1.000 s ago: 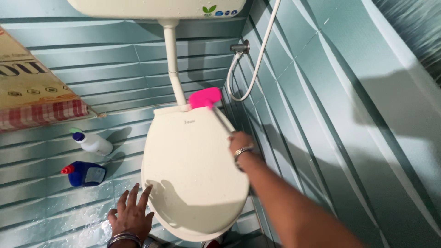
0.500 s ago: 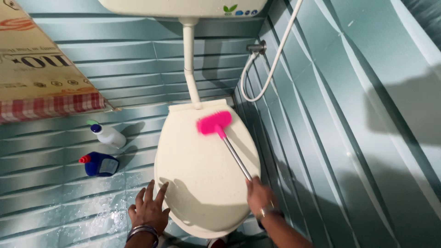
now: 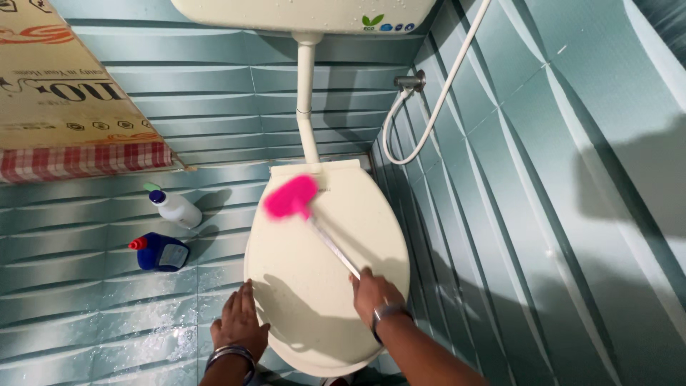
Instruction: The person scrubs the closed toilet seat and lid with a pink toilet brush. The person repeatedly wipes the top surface of the toilet seat and lid, moving the brush back and forth across the entire area.
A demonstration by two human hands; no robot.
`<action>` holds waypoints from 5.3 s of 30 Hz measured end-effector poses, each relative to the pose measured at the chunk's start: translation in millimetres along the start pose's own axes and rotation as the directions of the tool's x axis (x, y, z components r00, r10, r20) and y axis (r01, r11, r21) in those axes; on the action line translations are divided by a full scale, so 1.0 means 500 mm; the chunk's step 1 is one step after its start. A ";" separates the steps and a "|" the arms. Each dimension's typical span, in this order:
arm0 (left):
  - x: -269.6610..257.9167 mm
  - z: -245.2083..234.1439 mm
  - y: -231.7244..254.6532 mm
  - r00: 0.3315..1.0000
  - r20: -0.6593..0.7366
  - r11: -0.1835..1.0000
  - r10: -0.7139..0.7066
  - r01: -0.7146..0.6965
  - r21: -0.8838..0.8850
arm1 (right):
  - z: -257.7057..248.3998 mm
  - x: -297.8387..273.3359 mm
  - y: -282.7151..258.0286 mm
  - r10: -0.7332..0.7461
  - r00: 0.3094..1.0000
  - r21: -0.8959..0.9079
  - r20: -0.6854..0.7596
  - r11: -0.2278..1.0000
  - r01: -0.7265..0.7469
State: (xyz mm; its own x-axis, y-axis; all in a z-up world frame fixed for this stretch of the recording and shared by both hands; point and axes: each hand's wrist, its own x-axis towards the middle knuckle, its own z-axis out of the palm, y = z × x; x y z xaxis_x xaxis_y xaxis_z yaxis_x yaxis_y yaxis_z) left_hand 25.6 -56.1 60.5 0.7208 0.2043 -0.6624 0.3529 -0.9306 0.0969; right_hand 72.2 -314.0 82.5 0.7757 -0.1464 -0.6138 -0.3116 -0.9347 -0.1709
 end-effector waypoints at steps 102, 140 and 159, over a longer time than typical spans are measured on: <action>0.016 -0.043 0.030 0.935 -0.158 0.938 0.318 -0.286 0.197 | 0.121 0.129 0.159 0.155 0.941 0.146 -0.302 0.983 -0.115; -0.035 -0.031 0.074 0.956 -0.053 0.948 0.290 -0.280 0.150 | 0.372 0.006 0.444 0.316 0.949 0.067 0.017 0.946 -0.316; -0.014 -0.039 0.071 0.977 -0.024 0.971 0.212 -0.208 0.121 | 0.202 0.159 0.521 0.269 0.960 0.231 0.073 0.932 -0.279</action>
State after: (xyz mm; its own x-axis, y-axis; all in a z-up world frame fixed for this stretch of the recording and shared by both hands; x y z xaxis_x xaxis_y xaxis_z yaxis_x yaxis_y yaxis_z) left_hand 44.9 -84.8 82.9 0.7931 0.0090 -0.6090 0.1201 -0.9826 0.1418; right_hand -2.9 -536.6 -88.5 0.6211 -0.3686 -0.6916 -0.6337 -0.7555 -0.1665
